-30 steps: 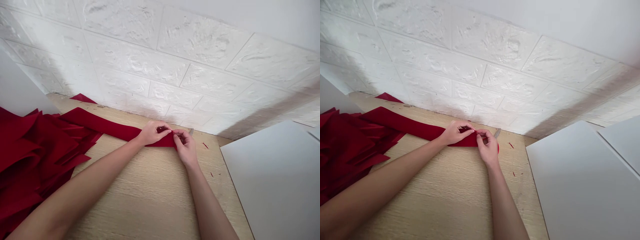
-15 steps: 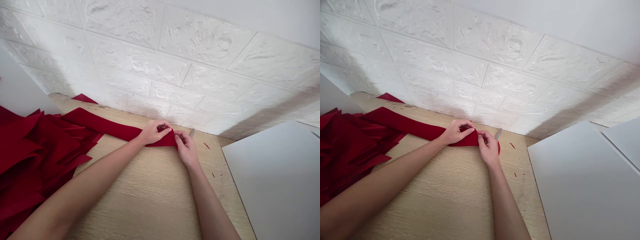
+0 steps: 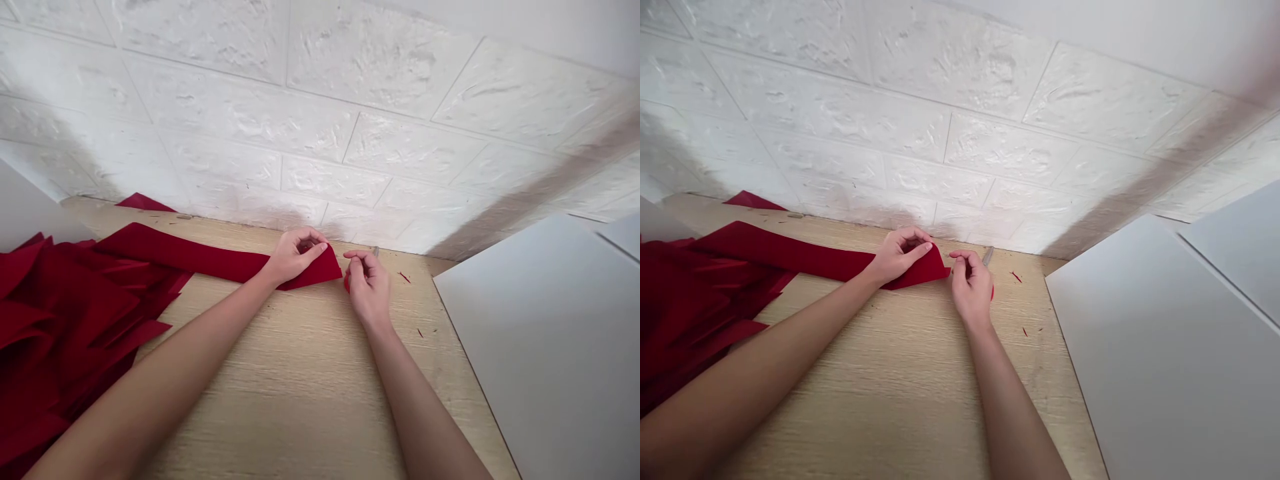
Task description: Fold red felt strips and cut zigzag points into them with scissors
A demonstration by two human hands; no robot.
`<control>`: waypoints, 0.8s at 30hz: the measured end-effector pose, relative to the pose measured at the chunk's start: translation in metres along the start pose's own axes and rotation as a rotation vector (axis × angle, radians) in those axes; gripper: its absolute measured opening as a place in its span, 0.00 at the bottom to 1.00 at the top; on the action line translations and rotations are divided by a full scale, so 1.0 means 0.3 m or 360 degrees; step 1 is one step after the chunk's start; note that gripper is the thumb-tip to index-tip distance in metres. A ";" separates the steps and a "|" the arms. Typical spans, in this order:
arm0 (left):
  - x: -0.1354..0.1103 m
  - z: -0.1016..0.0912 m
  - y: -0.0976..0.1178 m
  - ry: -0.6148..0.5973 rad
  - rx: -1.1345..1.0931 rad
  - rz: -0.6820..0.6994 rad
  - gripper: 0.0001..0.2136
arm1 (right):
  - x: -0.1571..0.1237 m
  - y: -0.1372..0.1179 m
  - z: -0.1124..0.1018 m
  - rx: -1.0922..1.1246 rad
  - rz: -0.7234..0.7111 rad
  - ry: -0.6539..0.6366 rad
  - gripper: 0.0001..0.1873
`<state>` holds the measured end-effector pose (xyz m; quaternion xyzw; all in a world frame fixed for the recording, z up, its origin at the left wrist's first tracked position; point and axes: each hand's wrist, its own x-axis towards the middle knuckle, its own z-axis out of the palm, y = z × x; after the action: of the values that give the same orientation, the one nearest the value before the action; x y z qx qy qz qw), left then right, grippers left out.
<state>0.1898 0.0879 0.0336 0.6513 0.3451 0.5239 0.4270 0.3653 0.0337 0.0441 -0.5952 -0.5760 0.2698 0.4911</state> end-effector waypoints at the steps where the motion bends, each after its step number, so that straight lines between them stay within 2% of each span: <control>1: -0.001 0.000 -0.001 -0.0001 -0.0018 0.0001 0.10 | -0.008 -0.013 -0.005 -0.0099 -0.0008 0.0034 0.15; 4: -0.003 -0.002 -0.004 -0.0004 -0.0054 0.0011 0.10 | -0.022 -0.039 -0.014 -0.0375 -0.0058 0.0006 0.15; 6: -0.004 -0.002 -0.002 -0.0004 -0.0027 0.0021 0.10 | -0.024 -0.042 -0.011 -0.0432 -0.0034 -0.0073 0.16; 8: -0.004 -0.002 0.004 -0.0008 0.0009 0.0036 0.09 | -0.021 -0.033 -0.002 -0.0365 0.0024 -0.0129 0.16; 13: -0.002 0.000 0.017 -0.0030 0.0021 0.0036 0.09 | 0.001 -0.001 0.019 0.0178 0.0193 -0.0180 0.14; 15: -0.002 0.001 0.015 -0.0044 0.0010 0.0031 0.09 | 0.009 0.004 0.019 0.0281 0.0238 -0.0209 0.14; 21: -0.007 0.001 0.009 -0.0081 -0.0005 0.0018 0.08 | 0.021 -0.003 0.012 0.0138 0.0126 -0.0334 0.19; 24: -0.011 -0.003 0.014 -0.0082 -0.0002 0.0040 0.08 | 0.025 -0.003 0.006 0.0071 0.0170 -0.0449 0.20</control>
<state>0.1882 0.0834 0.0361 0.6686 0.3253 0.5124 0.4296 0.3648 0.0413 0.0462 -0.5701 -0.6006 0.3893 0.4034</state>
